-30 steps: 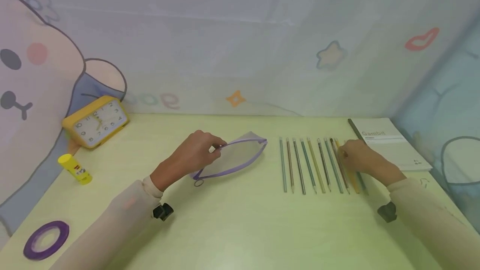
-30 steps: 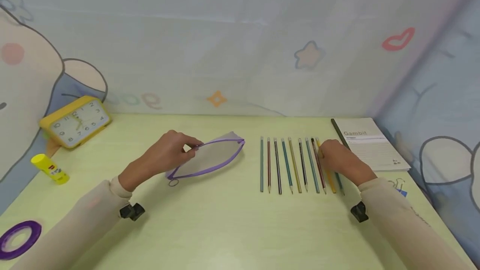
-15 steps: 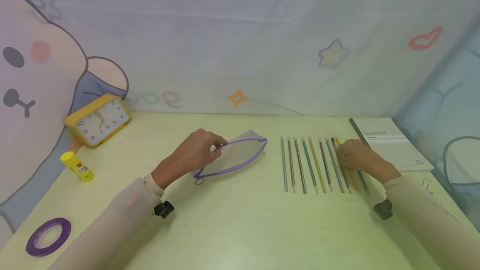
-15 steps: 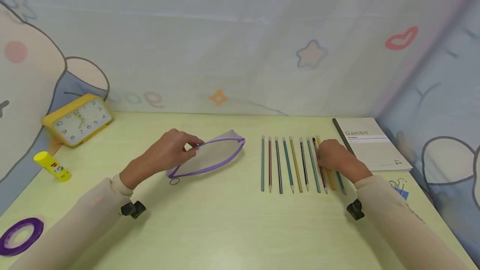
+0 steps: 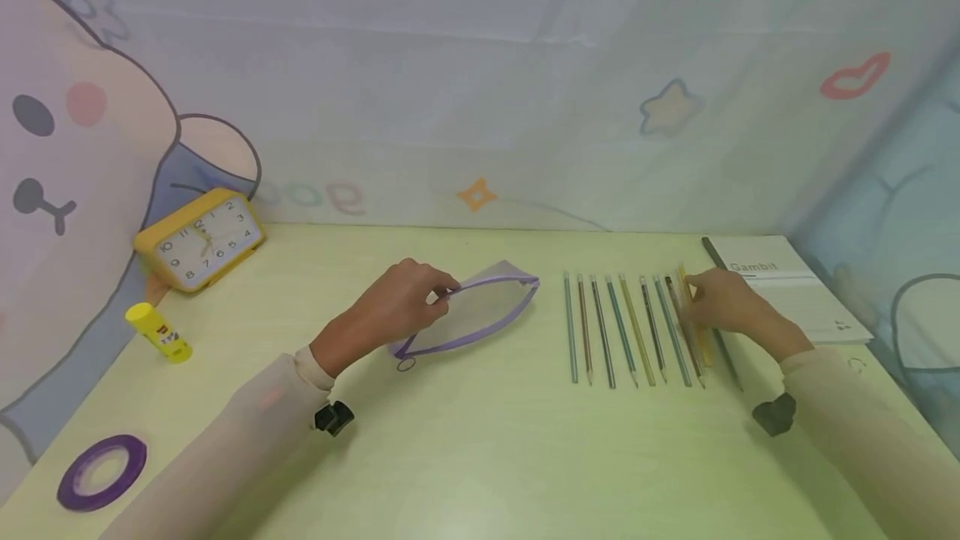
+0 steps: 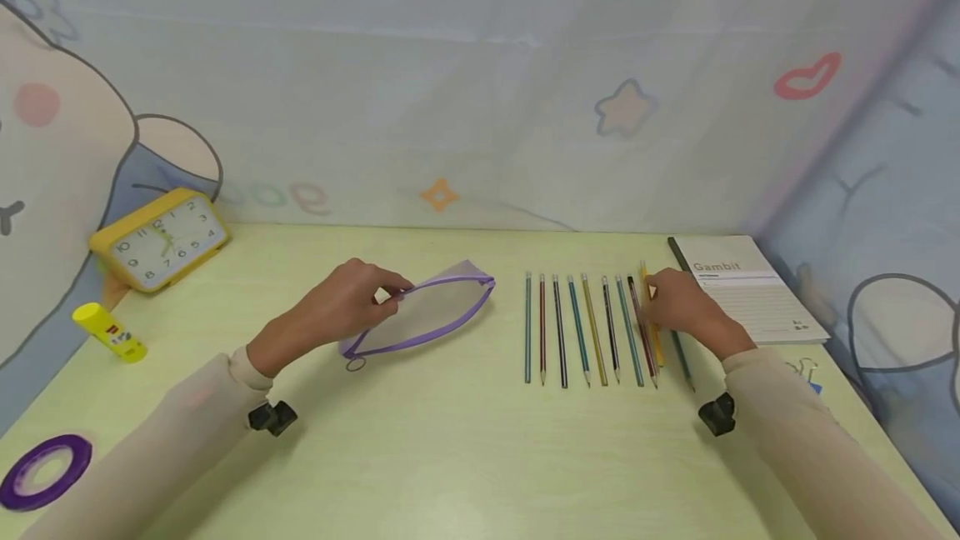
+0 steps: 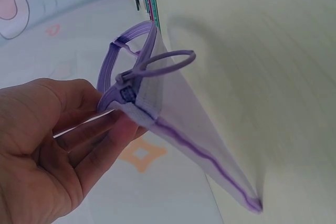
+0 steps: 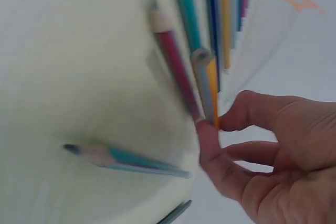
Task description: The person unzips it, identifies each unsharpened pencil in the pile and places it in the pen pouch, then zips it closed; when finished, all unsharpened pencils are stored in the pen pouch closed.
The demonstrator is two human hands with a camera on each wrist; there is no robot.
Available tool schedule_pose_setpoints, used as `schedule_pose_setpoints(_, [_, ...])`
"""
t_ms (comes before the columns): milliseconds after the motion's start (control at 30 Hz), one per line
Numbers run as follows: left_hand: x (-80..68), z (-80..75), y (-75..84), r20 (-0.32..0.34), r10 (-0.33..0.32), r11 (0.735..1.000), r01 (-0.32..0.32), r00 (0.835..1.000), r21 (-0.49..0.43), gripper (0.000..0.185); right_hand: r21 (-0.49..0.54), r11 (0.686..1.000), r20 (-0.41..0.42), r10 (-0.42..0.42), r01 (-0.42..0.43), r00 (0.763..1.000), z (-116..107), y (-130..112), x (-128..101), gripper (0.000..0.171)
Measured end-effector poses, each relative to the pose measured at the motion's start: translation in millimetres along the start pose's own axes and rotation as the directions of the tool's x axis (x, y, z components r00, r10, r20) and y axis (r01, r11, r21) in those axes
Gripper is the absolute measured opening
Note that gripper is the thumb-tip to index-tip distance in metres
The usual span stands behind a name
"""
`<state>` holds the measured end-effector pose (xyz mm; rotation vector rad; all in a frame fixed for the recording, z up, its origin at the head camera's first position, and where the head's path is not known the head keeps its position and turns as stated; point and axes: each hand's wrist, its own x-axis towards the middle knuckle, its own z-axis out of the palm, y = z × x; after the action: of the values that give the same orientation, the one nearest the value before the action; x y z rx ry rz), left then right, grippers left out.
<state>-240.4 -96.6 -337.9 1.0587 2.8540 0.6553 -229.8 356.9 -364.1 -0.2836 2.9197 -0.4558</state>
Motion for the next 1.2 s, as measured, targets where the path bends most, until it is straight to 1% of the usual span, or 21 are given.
schedule_pose_setpoints(67, [-0.5,-0.9,1.8,-0.001,-0.001,1.000,0.001,1.000,-0.005,0.029,0.055,0.998,-0.019,0.023,-0.022,1.000,-8.5,-3.3,-1.9,0.066])
schedule_pose_setpoints(167, [-0.7,-1.3,2.4,-0.009,0.008,1.000,-0.008,1.000,-0.003,0.029,0.191,0.981,-0.055,0.045,-0.034,0.998,-20.5,-15.4,-6.7,0.068])
schedule_pose_setpoints(233, [-0.2,-1.8,3.6,-0.012,0.006,1.000,-0.007,1.000,-0.003,0.030,0.289,0.957,-0.042,0.044,-0.030,0.998,-29.8,-29.2,-12.8,0.070])
schedule_pose_setpoints(300, [1.0,-1.3,4.6,-0.011,0.002,1.000,-0.002,1.000,0.000,0.030,0.390,0.921,-0.007,0.011,-0.007,1.000,-37.0,-45.7,-19.0,0.072])
schedule_pose_setpoints(367, [2.3,-1.0,6.1,-0.008,-0.008,1.000,0.008,1.000,-0.001,0.030,0.484,0.875,0.059,-0.036,0.002,0.998,-41.1,-65.1,-24.5,0.073])
schedule_pose_setpoints(400, [3.0,-0.4,6.5,-0.008,-0.010,1.000,0.010,1.000,-0.002,0.030,0.532,0.846,0.098,-0.068,0.005,0.993,-40.7,-75.1,-25.8,0.073])
schedule_pose_setpoints(433, [3.6,0.3,6.9,-0.009,-0.012,1.000,0.012,1.000,-0.001,0.030,0.569,0.822,0.134,-0.099,0.005,0.986,-38.7,-85.3,-26.6,0.073])
schedule_pose_setpoints(500, [4.4,1.6,7.7,-0.010,-0.014,1.000,0.014,1.000,-0.007,0.030,0.643,0.766,0.206,-0.164,-0.008,0.965,-29.4,-106.0,-26.1,0.069])
schedule_pose_setpoints(533, [4.6,2.3,7.9,-0.010,-0.016,1.000,0.015,1.000,-0.009,0.030,0.666,0.745,0.239,-0.187,-0.021,0.953,-23.2,-116.4,-25.3,0.068])
schedule_pose_setpoints(633, [4.5,3.5,8.3,-0.010,-0.024,1.000,0.023,1.000,-0.018,0.030,0.714,0.698,0.302,-0.251,-0.044,0.920,1.3,-143.4,-18.2,0.067])
schedule_pose_setpoints(700, [4.5,3.9,8.7,-0.011,-0.031,0.999,0.031,0.999,-0.016,0.030,0.737,0.672,0.321,-0.262,-0.066,0.910,18.0,-157.9,-10.5,0.071])
schedule_pose_setpoints(733, [4.7,4.2,8.6,-0.010,-0.033,0.999,0.033,0.999,-0.014,0.030,0.752,0.655,0.320,-0.262,-0.076,0.911,26.1,-164.4,-5.5,0.072])
schedule_pose_setpoints(767, [4.9,4.3,8.7,-0.008,-0.036,0.999,0.036,0.999,-0.013,0.030,0.762,0.642,0.316,-0.254,-0.085,0.914,33.4,-170.2,-0.3,0.073])
schedule_pose_setpoints(833, [5.7,4.6,9.2,-0.004,-0.040,0.999,0.040,0.999,-0.007,0.030,0.791,0.605,0.295,-0.241,-0.094,0.925,45.4,-180.1,10.6,0.075])
schedule_pose_setpoints(867, [6.2,4.7,9.7,-0.001,-0.042,0.999,0.042,0.999,-0.003,0.030,0.799,0.593,0.282,-0.228,-0.097,0.932,49.8,-184.5,15.5,0.076])
schedule_pose_setpoints(933, [6.9,4.8,10.8,0.005,-0.043,0.999,0.043,0.999,0.002,0.031,0.824,0.559,0.255,-0.214,-0.096,0.943,56.8,-191.9,25.3,0.079])
schedule_pose_setpoints(1033, [8.0,4.4,11.9,0.003,-0.043,0.999,0.043,0.999,0.017,0.031,0.855,0.510,0.223,-0.205,-0.091,0.953,63.7,-200.6,37.8,0.073])
schedule_pose_setpoints(1100, [8.5,3.8,12.2,-0.004,-0.045,0.999,0.045,0.999,0.020,0.030,0.867,0.492,0.207,-0.197,-0.086,0.958,66.6,-205.9,44.8,0.064])
schedule_pose_setpoints(1167, [8.9,3.2,11.9,-0.008,-0.047,0.999,0.047,0.999,0.026,0.030,0.872,0.482,0.192,-0.179,-0.084,0.965,69.1,-210.4,51.2,0.056])
schedule_pose_setpoints(1200, [9.2,2.8,11.7,-0.009,-0.049,0.998,0.050,0.999,0.026,0.030,0.877,0.474,0.183,-0.166,-0.084,0.969,70.1,-212.8,54.2,0.055])
